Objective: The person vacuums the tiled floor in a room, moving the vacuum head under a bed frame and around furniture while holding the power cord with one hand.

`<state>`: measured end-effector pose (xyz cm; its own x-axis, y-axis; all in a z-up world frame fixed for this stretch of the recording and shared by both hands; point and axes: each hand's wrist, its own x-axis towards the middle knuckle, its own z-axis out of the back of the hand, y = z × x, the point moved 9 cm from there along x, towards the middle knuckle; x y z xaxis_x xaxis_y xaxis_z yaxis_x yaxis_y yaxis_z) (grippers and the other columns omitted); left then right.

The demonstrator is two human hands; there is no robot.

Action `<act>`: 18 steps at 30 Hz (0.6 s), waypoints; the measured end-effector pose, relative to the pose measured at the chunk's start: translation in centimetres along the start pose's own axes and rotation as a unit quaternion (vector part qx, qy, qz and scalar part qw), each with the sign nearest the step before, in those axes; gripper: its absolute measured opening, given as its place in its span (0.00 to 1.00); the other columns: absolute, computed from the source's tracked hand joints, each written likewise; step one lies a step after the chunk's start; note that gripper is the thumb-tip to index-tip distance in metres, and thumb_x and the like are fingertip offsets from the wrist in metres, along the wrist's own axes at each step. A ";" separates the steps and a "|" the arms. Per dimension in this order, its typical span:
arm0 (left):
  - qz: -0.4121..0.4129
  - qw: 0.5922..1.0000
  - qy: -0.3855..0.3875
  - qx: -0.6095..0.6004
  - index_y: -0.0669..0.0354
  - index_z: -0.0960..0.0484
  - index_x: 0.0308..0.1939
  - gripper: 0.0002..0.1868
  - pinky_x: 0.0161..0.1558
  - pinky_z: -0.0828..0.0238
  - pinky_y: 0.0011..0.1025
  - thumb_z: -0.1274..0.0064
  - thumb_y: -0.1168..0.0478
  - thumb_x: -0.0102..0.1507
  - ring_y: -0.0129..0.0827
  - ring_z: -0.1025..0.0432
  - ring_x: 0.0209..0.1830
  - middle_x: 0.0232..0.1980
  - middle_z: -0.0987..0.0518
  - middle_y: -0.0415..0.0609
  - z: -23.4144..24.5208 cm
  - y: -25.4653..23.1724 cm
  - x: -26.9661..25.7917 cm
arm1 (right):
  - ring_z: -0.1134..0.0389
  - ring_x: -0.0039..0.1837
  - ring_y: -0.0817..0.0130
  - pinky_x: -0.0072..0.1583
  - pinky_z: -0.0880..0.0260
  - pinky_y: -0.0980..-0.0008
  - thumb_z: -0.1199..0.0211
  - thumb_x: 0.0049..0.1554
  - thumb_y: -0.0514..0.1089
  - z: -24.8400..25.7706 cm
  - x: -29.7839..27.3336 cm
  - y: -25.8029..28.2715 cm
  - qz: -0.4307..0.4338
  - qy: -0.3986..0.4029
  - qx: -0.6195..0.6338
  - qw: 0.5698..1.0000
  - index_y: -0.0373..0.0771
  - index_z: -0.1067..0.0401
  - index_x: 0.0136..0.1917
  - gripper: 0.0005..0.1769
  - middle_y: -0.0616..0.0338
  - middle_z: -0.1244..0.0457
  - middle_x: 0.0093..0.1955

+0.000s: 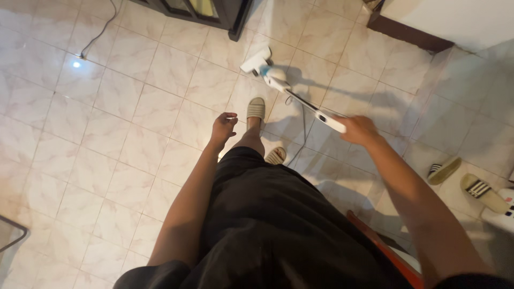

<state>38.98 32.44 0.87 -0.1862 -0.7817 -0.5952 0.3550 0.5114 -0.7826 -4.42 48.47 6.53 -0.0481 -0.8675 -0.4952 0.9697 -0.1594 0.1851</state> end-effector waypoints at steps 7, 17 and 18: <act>0.000 0.999 -0.033 -0.025 0.58 0.20 0.54 0.15 0.38 0.22 0.32 0.46 0.59 0.64 0.28 0.28 0.39 0.41 0.25 0.44 2.6 1.9 -2.1 | 0.28 0.48 0.51 0.49 0.27 0.53 0.30 0.42 0.46 -1.0 7.7 7.4 0.023 -0.060 -0.002 0.998 0.58 0.33 0.72 0.43 0.50 0.30 0.46; 0.008 0.997 -0.053 -0.047 0.57 0.20 0.55 0.16 0.38 0.20 0.32 0.45 0.58 0.64 0.26 0.28 0.36 0.38 0.25 0.41 4.1 4.2 -2.3 | 0.38 0.27 0.67 0.28 0.36 0.66 0.28 0.53 0.52 -14.0 5.8 8.5 -0.209 0.143 0.618 0.744 0.29 0.29 0.51 0.25 0.55 0.37 0.31; 0.017 0.997 -0.051 -0.047 0.57 0.20 0.55 0.16 0.38 0.21 0.32 0.44 0.59 0.64 0.26 0.31 0.33 0.36 0.28 0.42 4.1 4.5 -2.2 | 0.38 0.28 0.66 0.29 0.36 0.65 0.28 0.53 0.51 -14.1 4.2 9.3 -0.216 0.146 0.642 0.721 0.29 0.29 0.51 0.24 0.56 0.38 0.30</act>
<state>44.81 35.04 -0.59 -0.0807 -0.7933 -0.6034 0.2719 0.5649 -0.7791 7.74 49.95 -5.77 -0.0443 -0.4999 -0.8650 -0.1508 -0.8525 0.5004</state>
